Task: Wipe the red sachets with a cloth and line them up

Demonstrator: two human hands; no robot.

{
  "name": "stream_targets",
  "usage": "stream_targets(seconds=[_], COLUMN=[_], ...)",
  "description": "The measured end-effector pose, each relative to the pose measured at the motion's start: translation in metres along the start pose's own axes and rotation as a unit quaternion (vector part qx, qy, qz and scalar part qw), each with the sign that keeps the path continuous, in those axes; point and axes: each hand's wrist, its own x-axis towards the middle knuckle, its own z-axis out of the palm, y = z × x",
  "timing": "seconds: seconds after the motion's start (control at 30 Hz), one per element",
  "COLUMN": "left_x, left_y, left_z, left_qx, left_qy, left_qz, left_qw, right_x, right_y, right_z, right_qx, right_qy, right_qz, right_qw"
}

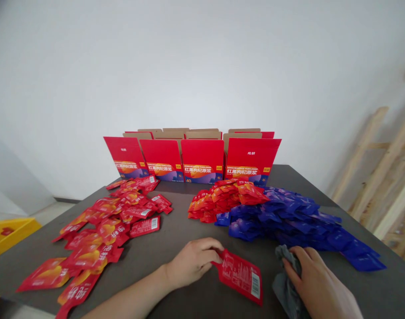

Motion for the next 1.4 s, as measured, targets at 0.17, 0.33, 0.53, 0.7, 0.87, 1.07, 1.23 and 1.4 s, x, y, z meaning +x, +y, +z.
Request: stream_targets(seconds=[0.17,0.33,0.53,0.7,0.87,1.07,1.23,1.4], left_x=[0.001,-0.001,-0.003,-0.003,-0.003,-0.004,-0.004,-0.004], left_y=[0.004,0.003,0.0,-0.001,-0.001,-0.003,-0.002,0.002], left_z=[0.002,0.006,0.001,0.001,0.001,0.003,-0.001,0.003], left_qx=[0.139,0.233,0.232,0.229,0.23,0.225,0.223,0.159], left_qy=[-0.096,-0.125,-0.122,-0.107,-0.103,-0.101,-0.106,-0.088], left_qz=[0.037,0.085,0.098,0.092,0.097,0.091,0.084,0.097], left_qw=[0.985,0.961,0.96,0.963,0.963,0.965,0.965,0.979], right_x=[-0.017,-0.032,-0.035,-0.029,-0.027,-0.029,-0.029,-0.028], right_y=[-0.083,-0.133,-0.074,-0.034,-0.09,-0.136,-0.078,-0.024], right_z=[-0.004,0.017,0.025,0.013,0.0,0.021,0.025,0.016], right_qx=[0.039,-0.018,-0.042,-0.064,-0.031,-0.029,-0.038,-0.009], right_qy=[-0.069,-0.098,-0.084,-0.094,-0.086,-0.109,-0.067,-0.025], right_qz=[-0.094,-0.157,-0.108,-0.074,-0.099,-0.123,-0.089,-0.05], right_qw=[0.992,0.983,0.99,0.991,0.991,0.986,0.993,0.998])
